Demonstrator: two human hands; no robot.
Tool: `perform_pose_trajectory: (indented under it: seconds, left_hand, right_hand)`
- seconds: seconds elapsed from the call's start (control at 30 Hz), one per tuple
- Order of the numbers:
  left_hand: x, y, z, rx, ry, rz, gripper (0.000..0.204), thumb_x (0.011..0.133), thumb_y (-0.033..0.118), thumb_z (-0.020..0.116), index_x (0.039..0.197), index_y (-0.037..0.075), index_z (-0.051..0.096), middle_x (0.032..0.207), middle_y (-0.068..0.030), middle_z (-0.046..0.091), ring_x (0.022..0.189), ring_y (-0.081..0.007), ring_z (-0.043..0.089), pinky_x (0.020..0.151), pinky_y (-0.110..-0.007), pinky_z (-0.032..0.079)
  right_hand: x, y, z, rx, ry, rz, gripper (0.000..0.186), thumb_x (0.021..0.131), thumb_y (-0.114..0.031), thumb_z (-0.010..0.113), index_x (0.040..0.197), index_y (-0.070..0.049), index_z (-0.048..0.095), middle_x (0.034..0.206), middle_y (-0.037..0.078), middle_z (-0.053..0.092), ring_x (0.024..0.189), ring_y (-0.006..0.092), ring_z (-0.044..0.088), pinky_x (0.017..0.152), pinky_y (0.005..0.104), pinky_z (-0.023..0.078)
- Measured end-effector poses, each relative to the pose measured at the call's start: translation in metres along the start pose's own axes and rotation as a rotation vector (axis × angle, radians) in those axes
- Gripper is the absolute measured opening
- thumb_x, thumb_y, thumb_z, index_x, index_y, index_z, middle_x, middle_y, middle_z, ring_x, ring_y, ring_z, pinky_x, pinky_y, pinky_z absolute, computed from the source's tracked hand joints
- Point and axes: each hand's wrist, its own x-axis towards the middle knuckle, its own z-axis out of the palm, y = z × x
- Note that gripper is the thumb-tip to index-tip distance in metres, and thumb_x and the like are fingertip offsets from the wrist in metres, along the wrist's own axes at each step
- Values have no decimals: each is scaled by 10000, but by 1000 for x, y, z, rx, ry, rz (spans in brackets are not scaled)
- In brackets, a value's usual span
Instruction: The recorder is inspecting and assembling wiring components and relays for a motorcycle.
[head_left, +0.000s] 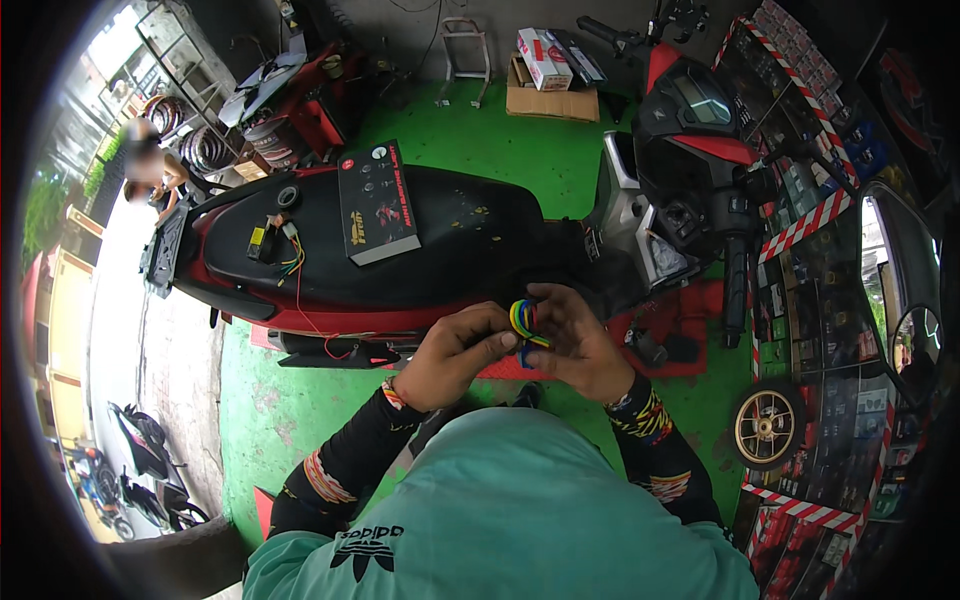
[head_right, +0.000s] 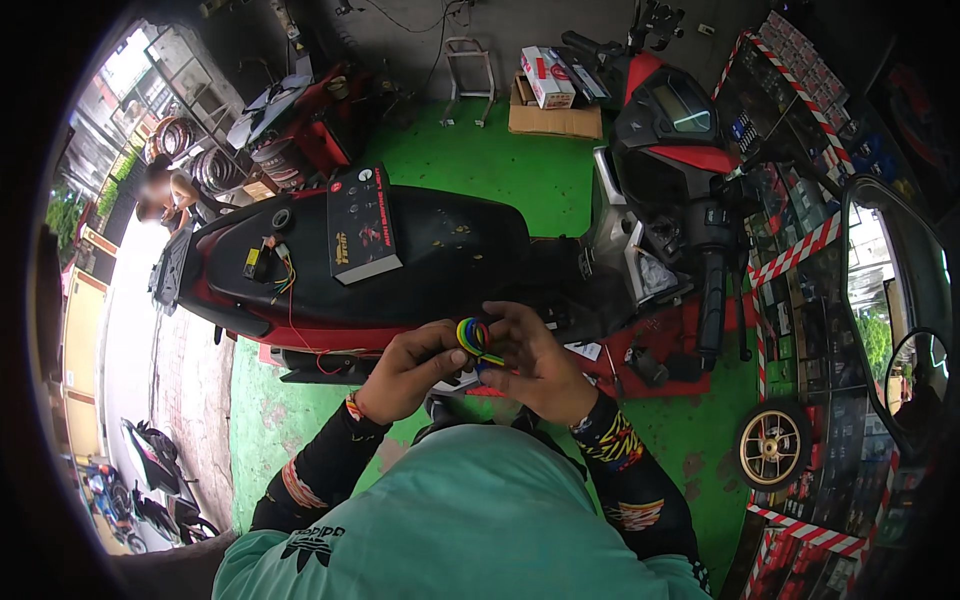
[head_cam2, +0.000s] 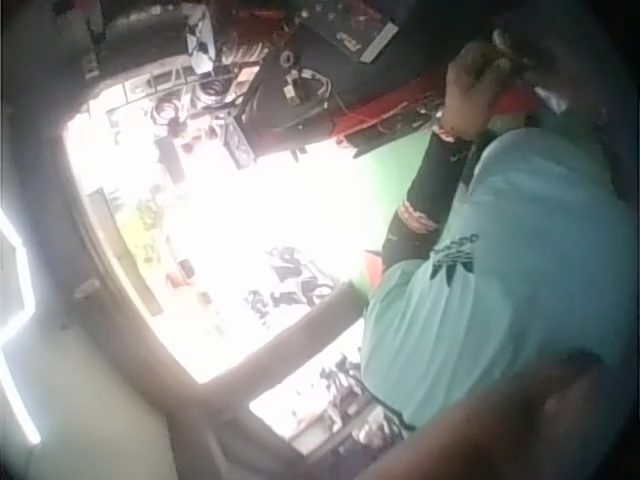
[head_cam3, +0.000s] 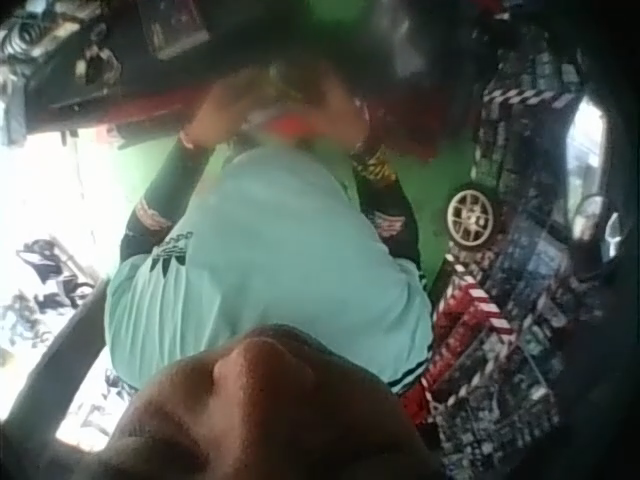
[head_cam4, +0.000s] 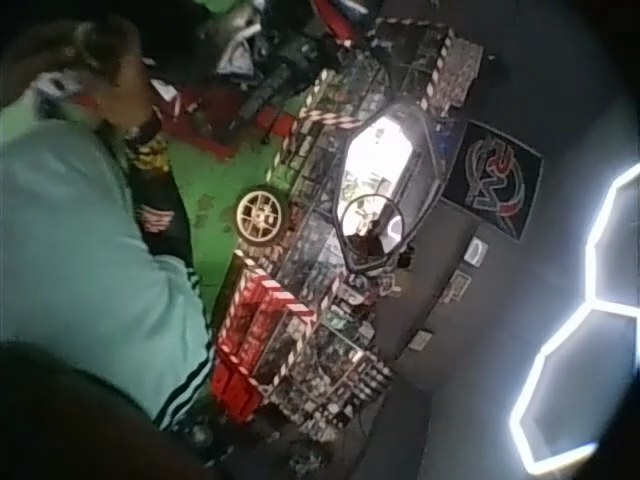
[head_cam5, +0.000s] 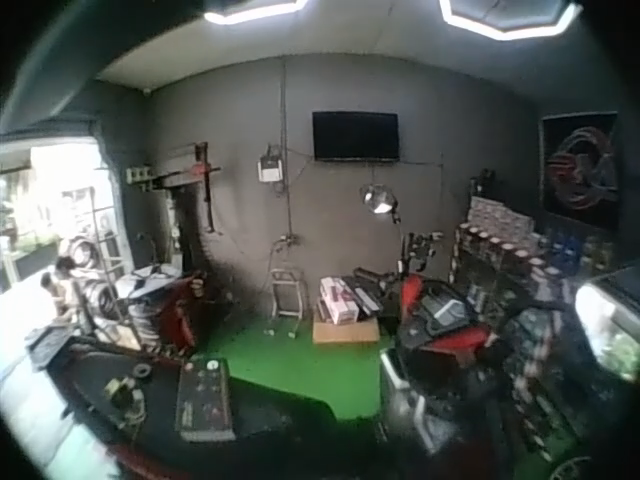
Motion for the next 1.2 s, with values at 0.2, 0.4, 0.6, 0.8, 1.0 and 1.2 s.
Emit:
perform_pose_trajectory:
  seconds: [0.2,0.4,0.6,0.8,1.0,1.2]
  left_hand:
    - [-5,-3,-6,-260,-129,-356,189,1017,179,606,1046,-2,654,973,-13,623,885,-101,574,799,-277,483]
    - [-9,5,-18,-223,-387,-272,202,992,182,593,929,-1,651,894,-41,625,850,-113,570,765,-289,460]
    - [-16,-13,-51,53,-447,-267,136,914,107,614,890,-21,653,864,-44,652,820,-130,595,755,-300,475]
    - [-8,-65,-18,607,-300,-69,229,885,226,752,857,-1,732,806,-140,680,721,-271,658,677,-386,519]
    - [18,-72,26,645,-150,-39,373,832,342,806,987,13,728,844,-159,701,729,-332,687,696,-418,560]
    - [23,-17,27,492,-91,446,474,684,140,919,1075,37,672,994,-95,631,783,-224,646,672,-344,545]
  right_hand:
    - [4,-12,-14,-1121,-47,-482,358,704,37,765,1036,-73,692,1277,172,520,1201,351,585,985,394,518]
    - [3,-30,-23,-1195,-49,-895,340,688,33,770,998,-90,705,1291,170,534,1143,384,628,858,451,584]
    - [-6,-46,-28,-1287,43,-769,382,711,19,792,1064,-87,692,1233,155,592,1045,312,676,815,375,591]
    - [-24,-33,-19,-819,239,-157,384,808,-85,824,1144,-41,641,1015,125,663,909,278,700,799,364,570]
    - [-38,-27,-27,-947,250,-193,395,784,-222,892,1061,-38,678,956,93,702,840,232,704,747,347,557]
    - [-61,-32,-29,-1024,296,-310,448,726,-273,933,1032,-43,701,928,78,715,790,215,704,679,333,553]
